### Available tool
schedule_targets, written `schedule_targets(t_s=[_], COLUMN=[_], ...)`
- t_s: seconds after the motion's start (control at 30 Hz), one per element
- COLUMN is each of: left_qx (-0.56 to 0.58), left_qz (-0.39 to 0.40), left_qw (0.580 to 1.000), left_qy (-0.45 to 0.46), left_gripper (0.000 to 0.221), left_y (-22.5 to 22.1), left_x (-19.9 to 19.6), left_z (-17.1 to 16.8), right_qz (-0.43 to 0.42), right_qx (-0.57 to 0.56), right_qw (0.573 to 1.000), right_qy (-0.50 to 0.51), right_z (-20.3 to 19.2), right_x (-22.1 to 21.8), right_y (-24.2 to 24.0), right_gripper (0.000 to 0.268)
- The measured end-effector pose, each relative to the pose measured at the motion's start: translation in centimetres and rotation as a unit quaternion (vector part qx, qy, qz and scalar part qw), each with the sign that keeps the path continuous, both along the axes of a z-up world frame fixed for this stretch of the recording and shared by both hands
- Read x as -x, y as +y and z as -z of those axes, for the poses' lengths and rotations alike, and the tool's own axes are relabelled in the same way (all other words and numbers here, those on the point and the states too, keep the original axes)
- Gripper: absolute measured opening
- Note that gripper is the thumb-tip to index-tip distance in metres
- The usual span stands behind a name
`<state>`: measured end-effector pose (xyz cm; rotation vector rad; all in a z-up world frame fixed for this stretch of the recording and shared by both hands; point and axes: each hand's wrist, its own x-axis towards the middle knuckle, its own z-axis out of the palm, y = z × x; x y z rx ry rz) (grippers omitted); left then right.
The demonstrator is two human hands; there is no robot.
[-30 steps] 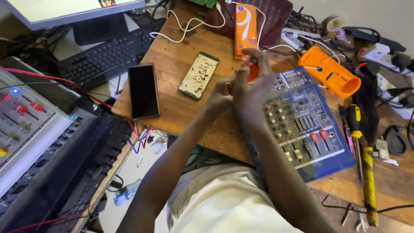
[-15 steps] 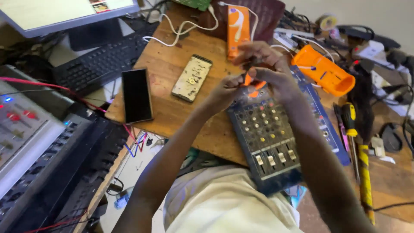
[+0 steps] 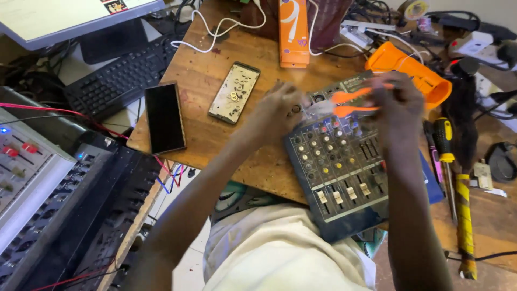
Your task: Removing screws and prying the chassis of an audio mixer to access the internal circuit board.
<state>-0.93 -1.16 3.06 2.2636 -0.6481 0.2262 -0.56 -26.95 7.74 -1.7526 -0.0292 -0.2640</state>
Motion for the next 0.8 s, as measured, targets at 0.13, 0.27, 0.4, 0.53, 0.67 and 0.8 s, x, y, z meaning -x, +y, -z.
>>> schedule_targets(t_s=[0.13,0.27,0.4,0.53,0.67,0.8], left_qx=[-0.090,-0.180,-0.213,-0.194,-0.325,-0.408], left_qz=[-0.013,-0.040,-0.124,-0.171,-0.097,0.031], left_qw=[0.996,0.982,0.969,0.940,0.920,0.885], left_qy=[-0.001,-0.029,0.024,-0.221,-0.197,-0.223], left_gripper=[0.033,0.032,0.026,0.023,0.029,0.033], left_y=[0.0,-1.7,-4.0,-4.0,-3.4,-1.5], left_x=[0.8,0.3,1.9,-1.6,-3.0,-3.6], left_z=[1.0,1.8,0.8,8.5,6.8,6.2], right_qz=[0.066,0.113,0.105,0.126,0.133,0.119], right_qx=[-0.257,-0.179,-0.135,-0.151,-0.151,-0.126], right_qw=[0.962,0.973,0.975,0.970,0.972,0.979], right_qy=[-0.059,-0.088,-0.143,-0.146,-0.121,-0.111], right_z=[4.9,4.2,5.3,6.8,6.4,5.8], right_x=[-2.1,-0.4,-1.0,-2.2,-1.7,-0.8], right_y=[-3.5,-2.8,-2.6,-3.0,-2.6,-1.7], right_gripper=[0.018,0.012,0.012,0.016,0.007,0.016])
